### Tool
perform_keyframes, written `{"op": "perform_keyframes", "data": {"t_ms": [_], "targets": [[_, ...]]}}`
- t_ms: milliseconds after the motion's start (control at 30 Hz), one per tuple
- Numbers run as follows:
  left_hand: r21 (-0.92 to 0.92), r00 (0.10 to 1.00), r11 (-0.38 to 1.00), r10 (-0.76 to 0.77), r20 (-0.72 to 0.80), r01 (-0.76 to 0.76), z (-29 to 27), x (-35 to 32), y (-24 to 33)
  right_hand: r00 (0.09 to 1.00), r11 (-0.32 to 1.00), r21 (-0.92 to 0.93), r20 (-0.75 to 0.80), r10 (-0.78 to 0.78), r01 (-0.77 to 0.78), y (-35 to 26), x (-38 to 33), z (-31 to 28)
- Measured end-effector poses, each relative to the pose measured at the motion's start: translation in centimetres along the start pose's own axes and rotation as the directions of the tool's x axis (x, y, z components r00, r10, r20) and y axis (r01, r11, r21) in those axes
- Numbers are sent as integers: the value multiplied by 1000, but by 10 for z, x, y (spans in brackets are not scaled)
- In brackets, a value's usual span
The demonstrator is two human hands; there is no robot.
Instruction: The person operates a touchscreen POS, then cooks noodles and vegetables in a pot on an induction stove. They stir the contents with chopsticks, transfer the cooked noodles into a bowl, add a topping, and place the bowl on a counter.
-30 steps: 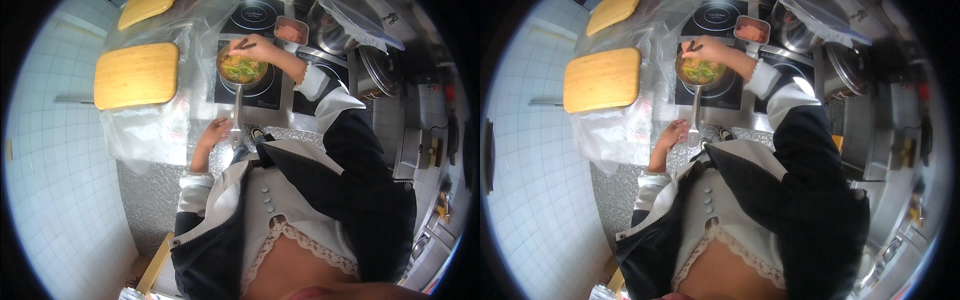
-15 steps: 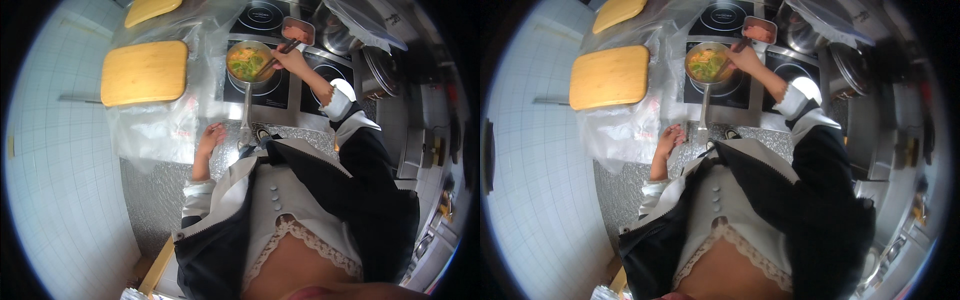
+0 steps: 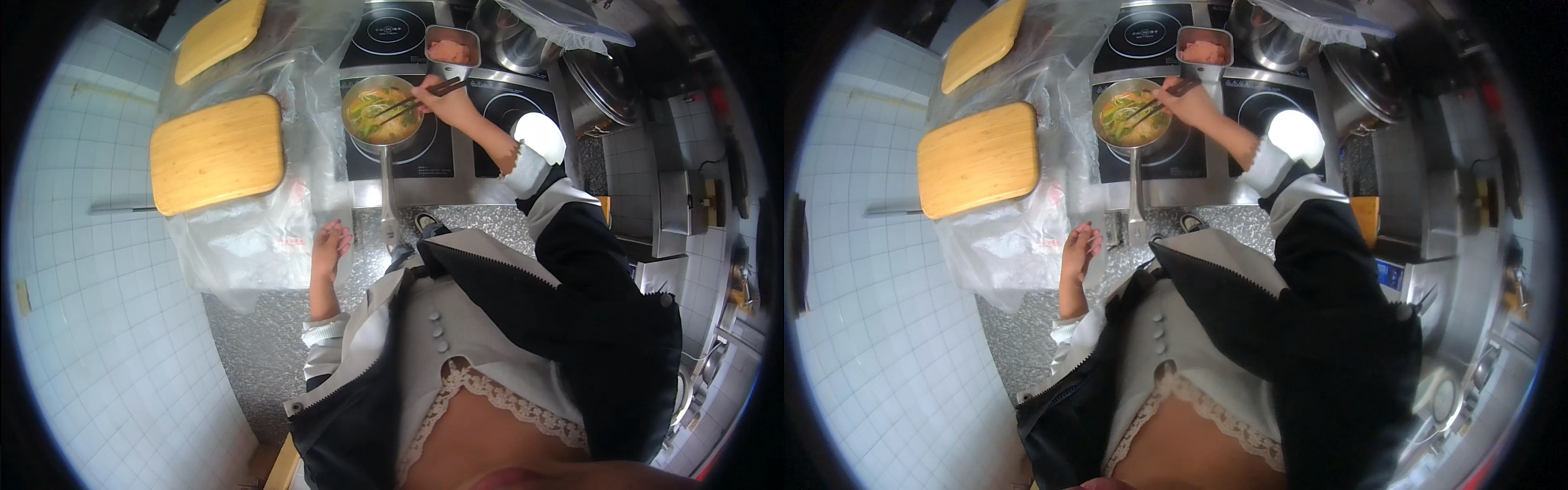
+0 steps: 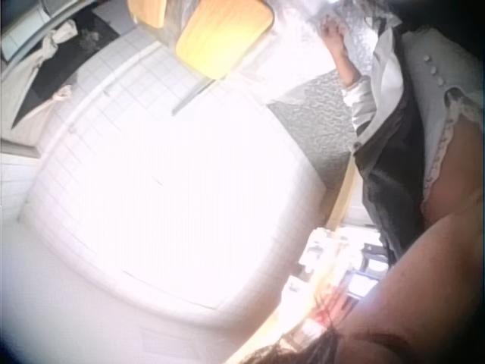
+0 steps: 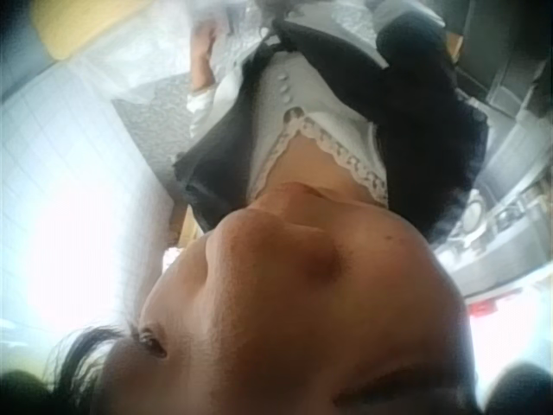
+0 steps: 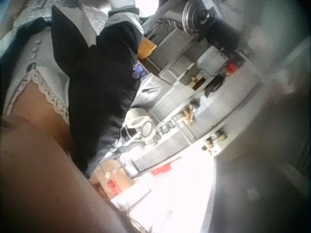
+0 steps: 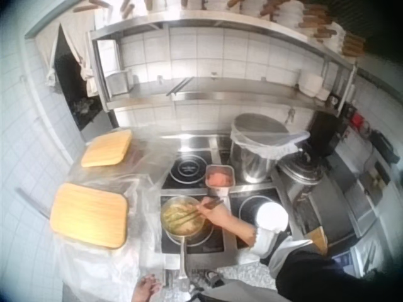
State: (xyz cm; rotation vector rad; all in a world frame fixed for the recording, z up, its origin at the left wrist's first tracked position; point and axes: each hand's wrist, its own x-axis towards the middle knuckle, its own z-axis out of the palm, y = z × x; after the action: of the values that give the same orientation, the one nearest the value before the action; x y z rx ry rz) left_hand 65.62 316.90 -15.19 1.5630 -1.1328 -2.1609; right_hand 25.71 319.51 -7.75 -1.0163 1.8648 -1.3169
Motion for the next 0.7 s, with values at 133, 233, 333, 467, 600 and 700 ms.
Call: {"op": "perform_keyframes", "data": {"t_ms": [133, 233, 333, 467, 600, 700], "targets": [[-4, 1000, 1000, 5, -30, -5, -6, -5, 4, 959, 996, 12, -273, -77, 84, 0, -5, -14], [-7, 999, 1000, 11, -31, -11, -8, -5, 6, 994, 968, 248, -85, 68, -45, 1, -10, -5], [-11, 999, 999, 36, -21, -36, -12, -6, 8, 995, 1000, -1, -96, -3, 3, 8, -18, 6], [-31, 997, 998, 50, -52, -52, -21, -8, 8, 942, 1000, 9, -336, -19, 24, 25, -23, -4], [-11, 998, 999, 51, -39, -52, -26, -4, 3, 945, 881, 426, -147, 293, -207, 54, -33, 0], [3, 997, 997, 74, -24, -74, -30, -4, 2, 943, 823, 513, -74, 324, -242, 77, -53, 20]]}}
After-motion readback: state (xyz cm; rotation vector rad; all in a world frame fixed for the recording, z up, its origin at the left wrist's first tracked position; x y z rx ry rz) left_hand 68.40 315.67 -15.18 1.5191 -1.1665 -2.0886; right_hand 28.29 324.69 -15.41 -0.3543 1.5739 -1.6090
